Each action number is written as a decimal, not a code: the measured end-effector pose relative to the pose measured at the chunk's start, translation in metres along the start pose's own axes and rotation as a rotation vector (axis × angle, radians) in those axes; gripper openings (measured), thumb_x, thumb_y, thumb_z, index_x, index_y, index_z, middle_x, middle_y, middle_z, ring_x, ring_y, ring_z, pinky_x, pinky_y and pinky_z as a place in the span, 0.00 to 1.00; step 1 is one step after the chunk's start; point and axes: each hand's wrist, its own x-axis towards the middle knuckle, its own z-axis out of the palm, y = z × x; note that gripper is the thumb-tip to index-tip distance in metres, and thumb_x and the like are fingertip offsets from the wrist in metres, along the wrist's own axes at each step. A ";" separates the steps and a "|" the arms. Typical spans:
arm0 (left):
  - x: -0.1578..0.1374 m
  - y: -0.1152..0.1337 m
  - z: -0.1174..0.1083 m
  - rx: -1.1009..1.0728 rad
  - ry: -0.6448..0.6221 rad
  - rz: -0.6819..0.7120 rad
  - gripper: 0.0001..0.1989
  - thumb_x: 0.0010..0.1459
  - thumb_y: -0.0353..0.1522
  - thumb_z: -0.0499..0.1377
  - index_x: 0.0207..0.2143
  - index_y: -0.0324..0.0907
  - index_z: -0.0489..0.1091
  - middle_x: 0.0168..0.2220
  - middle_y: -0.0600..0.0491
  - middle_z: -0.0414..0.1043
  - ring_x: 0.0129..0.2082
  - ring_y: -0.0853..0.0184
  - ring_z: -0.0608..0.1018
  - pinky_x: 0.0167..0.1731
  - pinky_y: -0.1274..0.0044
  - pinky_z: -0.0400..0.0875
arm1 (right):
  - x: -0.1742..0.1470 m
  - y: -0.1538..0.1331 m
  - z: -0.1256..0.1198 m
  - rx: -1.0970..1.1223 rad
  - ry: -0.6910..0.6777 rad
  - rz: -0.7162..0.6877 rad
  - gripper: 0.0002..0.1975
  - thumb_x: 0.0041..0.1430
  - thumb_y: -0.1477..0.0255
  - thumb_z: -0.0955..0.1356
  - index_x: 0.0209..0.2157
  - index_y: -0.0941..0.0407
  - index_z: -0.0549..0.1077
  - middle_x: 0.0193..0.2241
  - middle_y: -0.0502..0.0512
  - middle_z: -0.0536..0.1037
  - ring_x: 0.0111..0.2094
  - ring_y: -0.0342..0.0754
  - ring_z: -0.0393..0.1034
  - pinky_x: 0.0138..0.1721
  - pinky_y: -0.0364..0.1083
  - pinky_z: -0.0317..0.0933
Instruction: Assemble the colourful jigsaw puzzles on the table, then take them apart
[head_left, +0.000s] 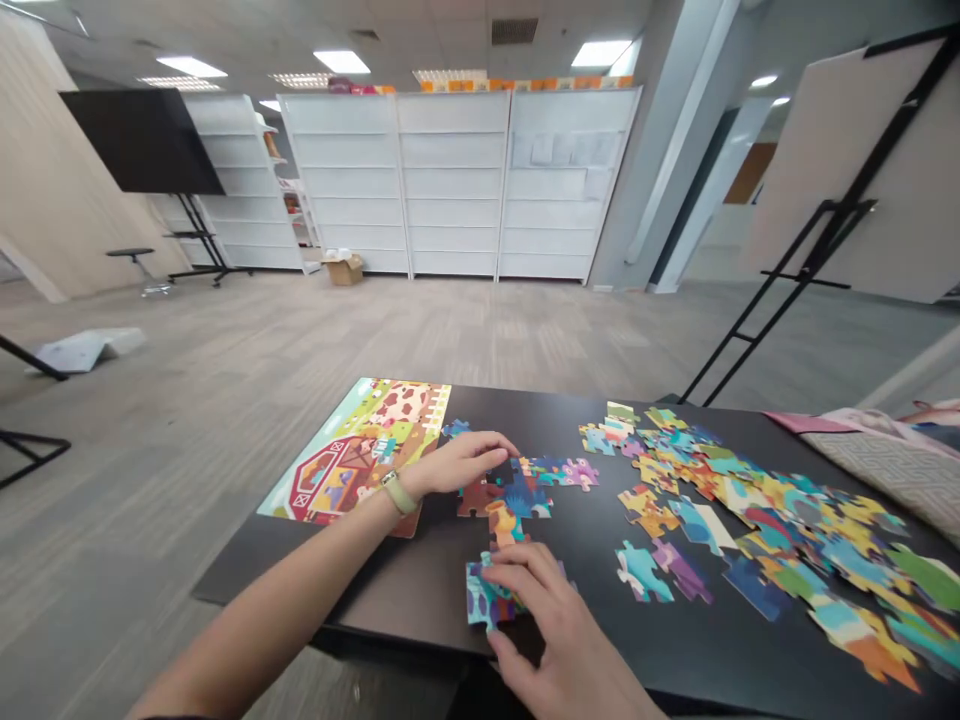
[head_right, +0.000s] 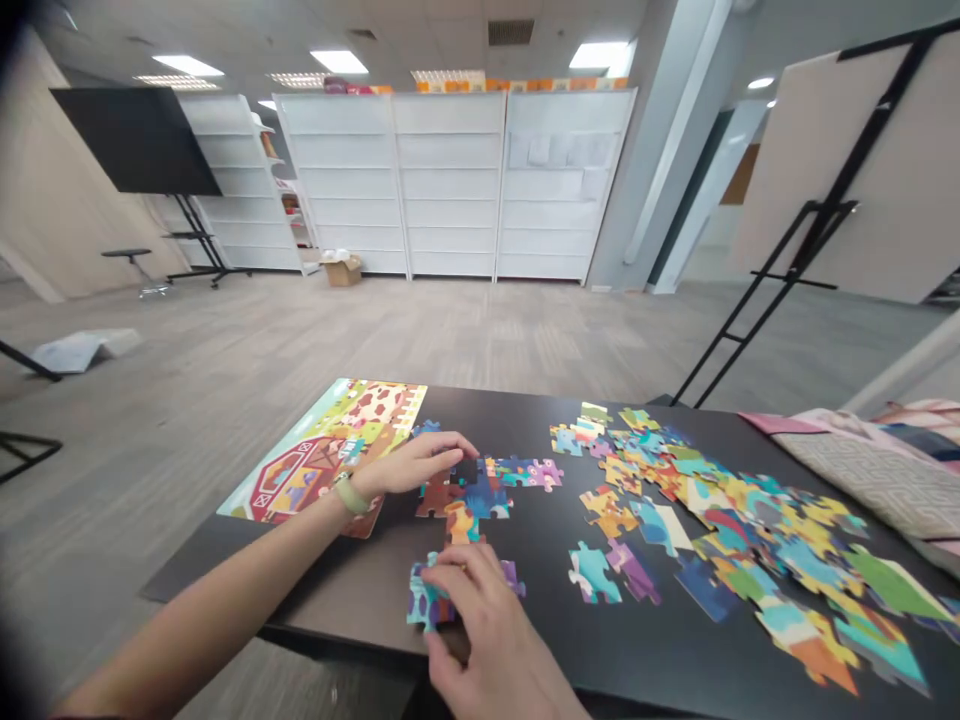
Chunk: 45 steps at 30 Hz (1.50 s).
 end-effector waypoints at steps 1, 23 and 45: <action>0.000 0.000 -0.005 -0.009 -0.003 -0.016 0.17 0.72 0.39 0.48 0.50 0.40 0.72 0.47 0.49 0.76 0.47 0.63 0.77 0.48 0.73 0.71 | 0.004 0.000 0.002 -0.001 0.008 -0.015 0.23 0.51 0.79 0.69 0.50 0.50 0.72 0.52 0.57 0.74 0.55 0.54 0.70 0.56 0.51 0.68; -0.091 0.055 0.022 0.258 -0.091 -0.018 0.19 0.58 0.35 0.65 0.52 0.46 0.72 0.56 0.48 0.72 0.56 0.57 0.73 0.57 0.68 0.66 | -0.042 0.085 -0.029 -0.004 0.498 0.341 0.16 0.61 0.55 0.64 0.39 0.49 0.78 0.41 0.56 0.82 0.40 0.54 0.76 0.43 0.50 0.71; -0.141 0.066 0.065 0.317 0.125 -0.178 0.18 0.62 0.33 0.63 0.55 0.50 0.70 0.52 0.51 0.73 0.52 0.60 0.72 0.56 0.70 0.65 | -0.045 0.086 -0.030 0.073 0.505 0.294 0.16 0.62 0.56 0.64 0.39 0.50 0.78 0.40 0.55 0.83 0.39 0.53 0.78 0.40 0.48 0.72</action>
